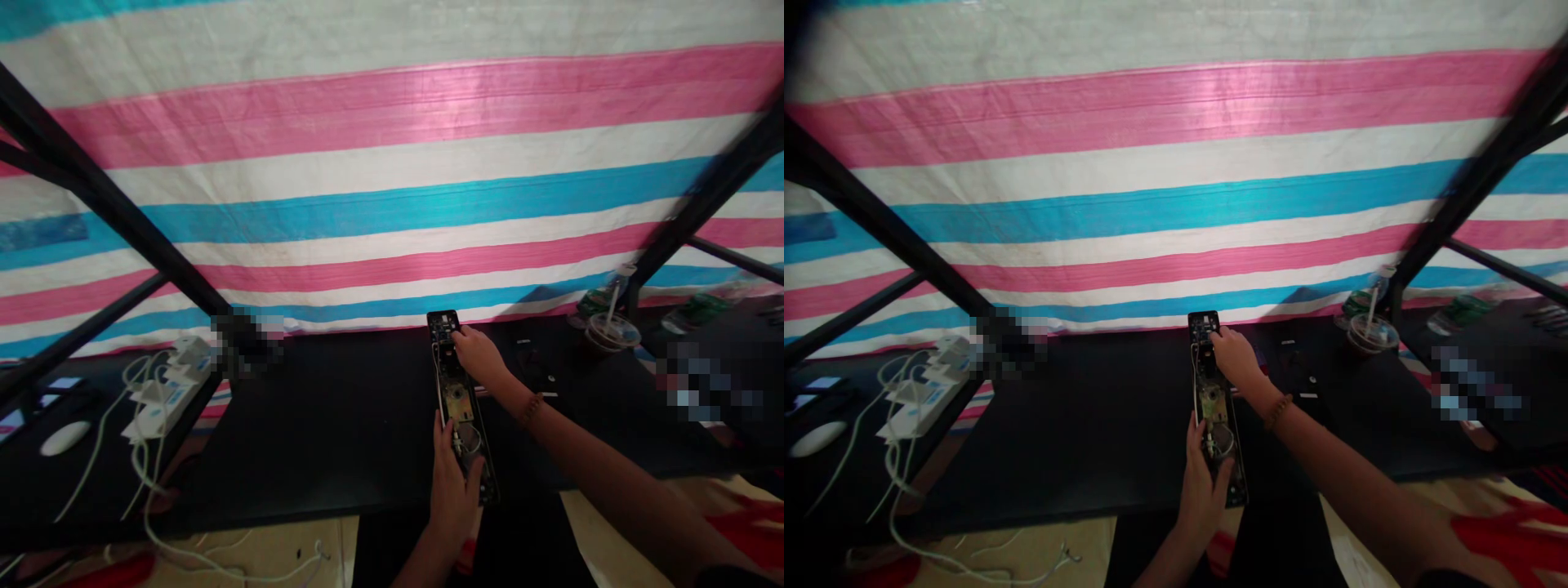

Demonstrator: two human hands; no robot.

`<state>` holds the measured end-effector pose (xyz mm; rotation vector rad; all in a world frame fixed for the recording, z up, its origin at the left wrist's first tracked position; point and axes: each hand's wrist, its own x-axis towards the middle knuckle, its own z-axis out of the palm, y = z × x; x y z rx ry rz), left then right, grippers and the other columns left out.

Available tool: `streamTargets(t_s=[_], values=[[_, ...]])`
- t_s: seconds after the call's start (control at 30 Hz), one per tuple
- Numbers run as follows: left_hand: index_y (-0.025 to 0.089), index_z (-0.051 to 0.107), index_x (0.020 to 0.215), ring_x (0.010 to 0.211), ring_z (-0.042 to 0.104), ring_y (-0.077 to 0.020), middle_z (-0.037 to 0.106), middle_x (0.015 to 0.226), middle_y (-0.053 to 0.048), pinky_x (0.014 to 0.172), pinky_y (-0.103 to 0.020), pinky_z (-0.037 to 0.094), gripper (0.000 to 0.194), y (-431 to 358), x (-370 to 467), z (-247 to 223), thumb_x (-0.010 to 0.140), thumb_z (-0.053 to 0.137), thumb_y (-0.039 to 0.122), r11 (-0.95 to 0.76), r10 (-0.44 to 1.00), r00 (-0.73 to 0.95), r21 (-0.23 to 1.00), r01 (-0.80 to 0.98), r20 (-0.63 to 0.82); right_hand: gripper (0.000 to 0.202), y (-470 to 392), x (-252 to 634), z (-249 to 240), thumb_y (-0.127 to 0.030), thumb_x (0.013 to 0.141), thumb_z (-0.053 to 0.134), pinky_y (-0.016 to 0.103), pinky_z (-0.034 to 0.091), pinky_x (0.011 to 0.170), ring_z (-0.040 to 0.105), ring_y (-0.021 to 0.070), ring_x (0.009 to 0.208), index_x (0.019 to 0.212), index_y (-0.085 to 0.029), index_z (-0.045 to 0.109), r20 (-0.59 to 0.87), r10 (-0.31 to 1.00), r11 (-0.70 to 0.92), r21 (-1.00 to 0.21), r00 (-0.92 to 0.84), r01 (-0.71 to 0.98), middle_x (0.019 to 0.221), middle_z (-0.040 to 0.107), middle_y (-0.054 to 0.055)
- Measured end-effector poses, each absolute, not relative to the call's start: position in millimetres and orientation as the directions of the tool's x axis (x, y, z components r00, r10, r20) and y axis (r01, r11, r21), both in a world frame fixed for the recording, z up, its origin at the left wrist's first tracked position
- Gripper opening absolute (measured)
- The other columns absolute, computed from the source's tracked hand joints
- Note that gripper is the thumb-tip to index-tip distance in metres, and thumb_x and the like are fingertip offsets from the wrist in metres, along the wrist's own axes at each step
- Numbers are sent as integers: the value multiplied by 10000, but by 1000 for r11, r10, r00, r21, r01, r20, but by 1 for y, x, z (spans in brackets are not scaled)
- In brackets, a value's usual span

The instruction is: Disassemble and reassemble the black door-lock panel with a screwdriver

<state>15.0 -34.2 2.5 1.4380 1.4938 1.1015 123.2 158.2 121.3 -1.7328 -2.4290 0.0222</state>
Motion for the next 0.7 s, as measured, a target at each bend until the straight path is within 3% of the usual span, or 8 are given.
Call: streamTargets(t_s=[0.13,0.3,0.37,0.43,0.5,0.57,0.7], values=[[159,321,1518,1553,202,-280,183,1678,-178,1249,-491,231,600,-35,13,4,982,481,377,-34,996,-71,947,320,60,457,132,138,99,-173,980,468,275,468,794,680,216,922,1436,-144,443,138,974,217,-374,-177,902,1133,676,138],[215,522,1378,1521,266,-317,268,1652,-149,1229,-548,229,443,-39,11,40,981,500,411,-105,975,-152,942,317,160,423,91,159,85,-186,899,506,321,530,766,709,224,818,1318,-128,526,64,989,138,-698,-131,703,901,724,89],[224,574,1312,1452,396,-320,432,1558,-160,1193,-528,307,423,-36,16,62,964,535,463,-112,984,-120,979,168,133,400,74,159,92,-271,894,525,332,566,735,719,213,771,1274,-148,555,50,990,110,-859,-132,499,903,731,79],[221,543,1333,1251,609,-291,619,1360,-172,1046,-458,476,497,-31,24,82,952,535,540,25,999,-24,993,-113,-28,409,59,158,101,-357,892,542,344,594,749,739,217,825,1258,-177,576,49,988,91,-951,-149,295,991,748,93],[206,512,1326,905,739,-250,732,1091,-150,750,-358,563,594,-24,30,98,912,544,630,238,971,70,899,-368,-229,400,45,163,107,-400,892,557,376,598,829,741,241,938,1226,-189,616,76,989,106,-962,-126,253,1073,752,113],[196,507,1301,656,707,-189,749,894,-97,583,-276,503,640,-18,29,109,851,636,633,311,946,86,801,-511,-312,381,31,181,103,-432,899,560,418,578,909,729,266,998,1181,-194,657,149,989,139,-913,-4,382,1089,752,123],[170,615,1160,628,639,-134,729,797,-51,603,-241,467,471,-12,5,127,832,733,486,209,970,28,772,-601,-241,495,5,248,59,-563,917,492,529,514,992,673,349,1075,1126,-157,683,449,807,25,-675,384,738,1159,700,197]])
